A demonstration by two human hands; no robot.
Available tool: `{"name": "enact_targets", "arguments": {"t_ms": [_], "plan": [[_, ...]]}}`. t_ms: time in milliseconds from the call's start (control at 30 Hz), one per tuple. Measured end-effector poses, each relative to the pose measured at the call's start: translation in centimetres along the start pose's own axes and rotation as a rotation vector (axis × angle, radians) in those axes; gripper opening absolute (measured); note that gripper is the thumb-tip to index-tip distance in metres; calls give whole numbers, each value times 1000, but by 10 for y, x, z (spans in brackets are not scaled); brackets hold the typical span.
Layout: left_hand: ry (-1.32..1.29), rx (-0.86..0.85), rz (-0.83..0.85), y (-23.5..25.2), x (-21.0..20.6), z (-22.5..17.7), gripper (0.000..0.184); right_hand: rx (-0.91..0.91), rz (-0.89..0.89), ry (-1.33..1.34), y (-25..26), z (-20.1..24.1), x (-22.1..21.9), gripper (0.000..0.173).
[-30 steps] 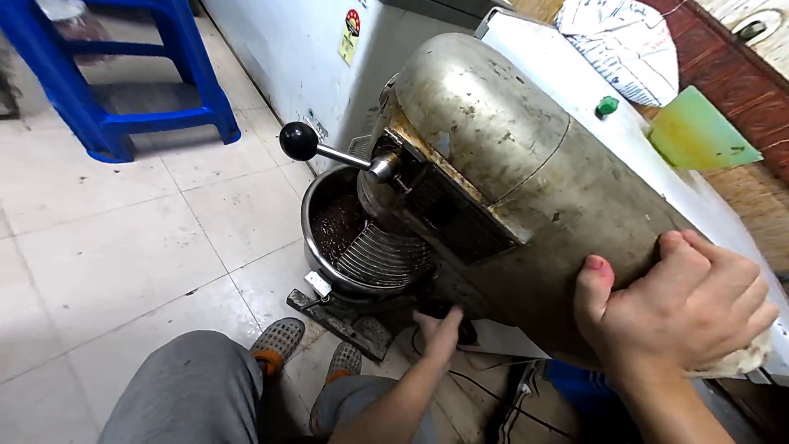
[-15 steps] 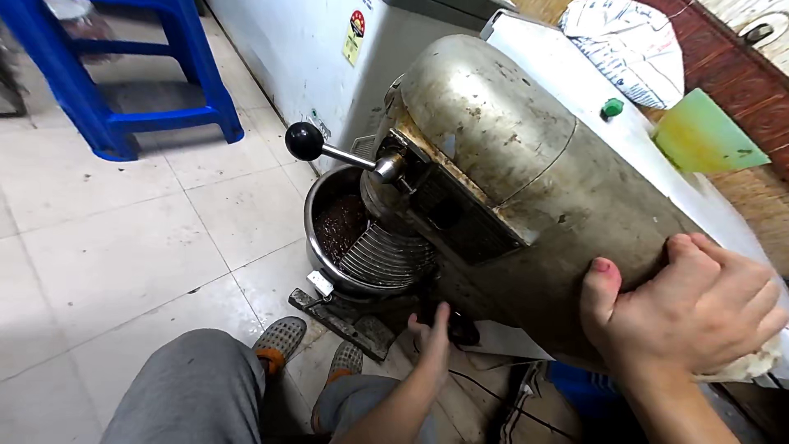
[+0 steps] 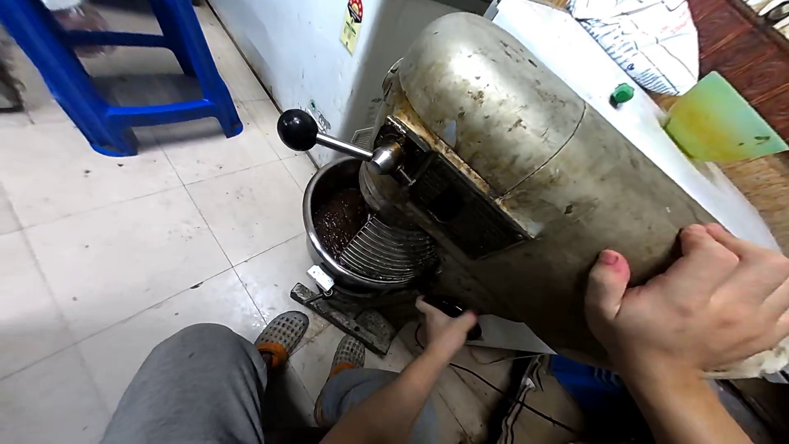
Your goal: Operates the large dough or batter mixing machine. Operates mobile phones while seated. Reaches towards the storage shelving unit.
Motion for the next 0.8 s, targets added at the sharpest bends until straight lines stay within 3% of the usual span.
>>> {"name": "enact_targets", "arguments": {"t_ms": [67, 133, 233, 300, 367, 467, 533, 700, 767, 800], "plan": [[395, -199, -73, -8, -4, -7, 140, -1, 9, 3, -1, 0, 0, 76], [601, -307, -112, -13, -8, -6, 137, 5, 11, 7, 0, 1, 1, 75], [637, -433, -107, -19, -3, 1, 134, 8, 7, 14, 1, 1, 2, 75], [437, -478, -78, -23, 7, 10, 135, 9, 5, 16, 1, 1, 2, 74], [72, -304, -33, -24, 14, 18, 129, 7, 5, 18, 1, 1, 2, 74], [-501, 300, 95, -16, 8, 30, 90, 5, 8, 15, 0, 1, 1, 75], [-724, 541, 216, -9, -3, 30, 105, 7, 3, 12, 0, 1, 2, 75], [-805, 551, 205, 3, -6, 22, 86, 2, -3, 8, -1, 1, 1, 76], [-504, 320, 135, 6, -1, 20, 69, 2, 1, 8, -1, 0, 0, 76], [-262, 127, 95, 6, 2, 12, 84, -1, 13, 8, -1, 0, -1, 77]]}}
Point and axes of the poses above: each hand's wrist, its own y-axis towards the middle knuckle, its own x-axis out of the back of the hand, z = x × y, the point moved 6 cm from there along y, towards the middle knuckle, and after that the axes turned 14 degrees about -y, right-handed, at the moved point
